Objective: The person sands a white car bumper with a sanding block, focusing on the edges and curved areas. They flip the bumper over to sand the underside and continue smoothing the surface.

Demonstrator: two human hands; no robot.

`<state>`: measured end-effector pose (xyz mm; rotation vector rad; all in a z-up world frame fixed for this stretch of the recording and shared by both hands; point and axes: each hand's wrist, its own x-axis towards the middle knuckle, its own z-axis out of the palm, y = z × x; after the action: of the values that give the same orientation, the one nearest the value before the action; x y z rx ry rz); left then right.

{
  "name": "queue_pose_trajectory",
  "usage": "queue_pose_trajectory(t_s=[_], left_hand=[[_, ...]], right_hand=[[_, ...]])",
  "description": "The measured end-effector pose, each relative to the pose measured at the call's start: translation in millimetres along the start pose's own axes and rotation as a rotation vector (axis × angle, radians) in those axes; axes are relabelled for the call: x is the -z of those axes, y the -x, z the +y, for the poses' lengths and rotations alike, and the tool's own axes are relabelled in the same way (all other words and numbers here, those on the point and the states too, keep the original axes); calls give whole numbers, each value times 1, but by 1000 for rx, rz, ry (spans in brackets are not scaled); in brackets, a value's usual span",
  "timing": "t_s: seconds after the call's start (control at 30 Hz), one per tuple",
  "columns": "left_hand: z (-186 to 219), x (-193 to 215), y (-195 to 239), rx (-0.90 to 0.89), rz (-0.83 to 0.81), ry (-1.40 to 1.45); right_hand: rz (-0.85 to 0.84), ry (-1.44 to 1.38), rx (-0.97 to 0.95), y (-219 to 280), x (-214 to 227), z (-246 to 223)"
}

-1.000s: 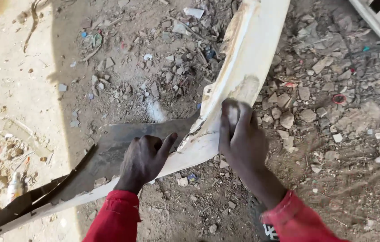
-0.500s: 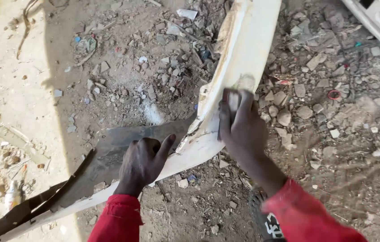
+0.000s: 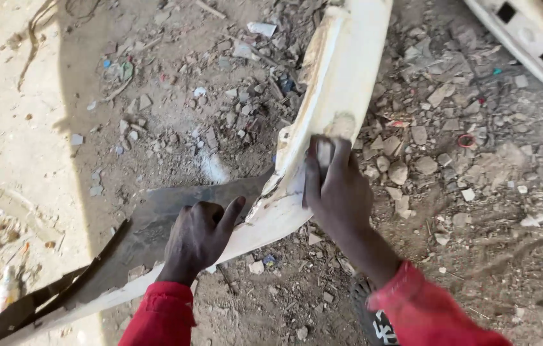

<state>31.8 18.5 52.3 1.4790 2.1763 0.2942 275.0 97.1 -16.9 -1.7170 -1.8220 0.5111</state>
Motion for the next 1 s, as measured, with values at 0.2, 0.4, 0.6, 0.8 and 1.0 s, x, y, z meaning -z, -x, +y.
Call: queue_pose_trajectory(t_s=[0.2, 0.4, 0.6, 0.8, 1.0], left_hand=[[-2, 3, -3, -16, -36, -92], [6, 7, 4, -69, 7, -9], [2, 2, 3, -79, 17, -15], [10, 5, 5, -35, -9, -53], [15, 6, 13, 0, 0, -87]], right_hand=[[167, 59, 166, -12, -19, 28], [144, 39, 22, -126, 0, 35], [49, 39, 85, 29, -6, 5], [158, -115, 169, -44, -6, 28], [105, -108, 19, -109, 15, 28]])
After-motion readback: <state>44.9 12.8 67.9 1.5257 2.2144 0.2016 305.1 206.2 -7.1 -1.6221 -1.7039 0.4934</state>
